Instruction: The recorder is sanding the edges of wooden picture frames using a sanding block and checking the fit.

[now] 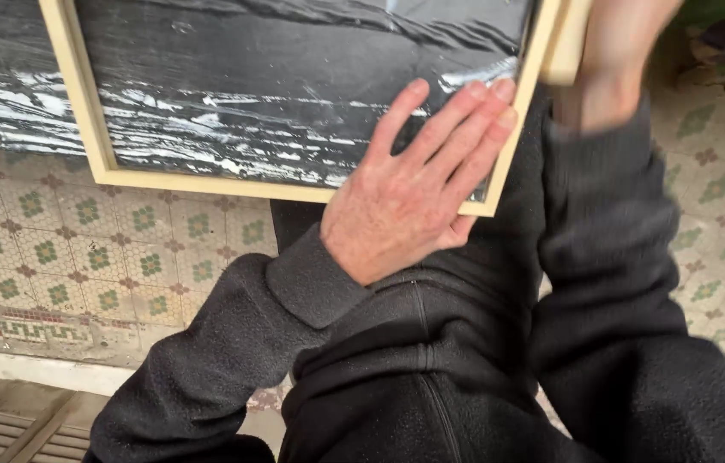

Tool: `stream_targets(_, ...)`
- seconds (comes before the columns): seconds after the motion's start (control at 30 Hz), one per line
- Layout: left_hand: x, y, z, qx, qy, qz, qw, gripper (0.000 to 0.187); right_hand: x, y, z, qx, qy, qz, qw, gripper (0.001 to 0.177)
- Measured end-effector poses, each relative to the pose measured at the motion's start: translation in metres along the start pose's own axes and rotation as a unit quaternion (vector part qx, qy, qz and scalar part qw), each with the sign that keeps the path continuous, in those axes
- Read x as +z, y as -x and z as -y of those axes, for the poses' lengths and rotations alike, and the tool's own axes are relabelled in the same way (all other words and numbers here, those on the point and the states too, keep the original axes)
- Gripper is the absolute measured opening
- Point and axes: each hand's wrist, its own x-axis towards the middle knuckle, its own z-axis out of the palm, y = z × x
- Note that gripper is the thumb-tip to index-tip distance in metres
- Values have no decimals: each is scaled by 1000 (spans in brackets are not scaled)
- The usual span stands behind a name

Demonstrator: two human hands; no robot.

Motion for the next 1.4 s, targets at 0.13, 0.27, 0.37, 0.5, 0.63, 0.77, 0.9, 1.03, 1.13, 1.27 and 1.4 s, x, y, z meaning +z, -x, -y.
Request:
stream_targets(0.13,-7,1,-3,-17,-16,8,1000,98,7,-9,-13,-2,-28,-4,1000,59)
stream_targets(0.27,10,5,0,-25,10,5,1000,98,12,42,16,16,9,53,998,66)
stream_targets(0.37,12,5,1,-10,17,-3,1000,101,10,2,9,10,4,8,1000,62)
stream_targets(0.5,3,4,-5,-12,12,1,1000,105,7,1,8,11,46,-12,999,63)
stream_targets(0.63,5,3,-1,-20,6,-7,1000,102,14,42,20,16,39,32,999,70)
stream_targets(0.77,1,4,-1,-23,8,-6,1000,101,16,23,17,28,-34,41,998,73)
stream_targets(0.9,-4,4,-5,-13,-1,-7,1000,103,6,-31,6,-5,22,-1,1000,59)
stream_targets(1.03,-18,-3,-5,-20,-4,10,1000,105,17,-14,26,-28,47,10,998,68)
stream_targets(1.13,5,0,0,-16,34,9,999,103,10,74,28,63,-15,43,997,82)
stream_targets(1.27,-4,-2,4,-15,6,-2,1000,100,17,0,1,66,-85,27,994,84)
stream_targets(1.4,-8,-4,-9,-1,-8,32,999,100,-31,-73,-44,-48,82,-48,994,55)
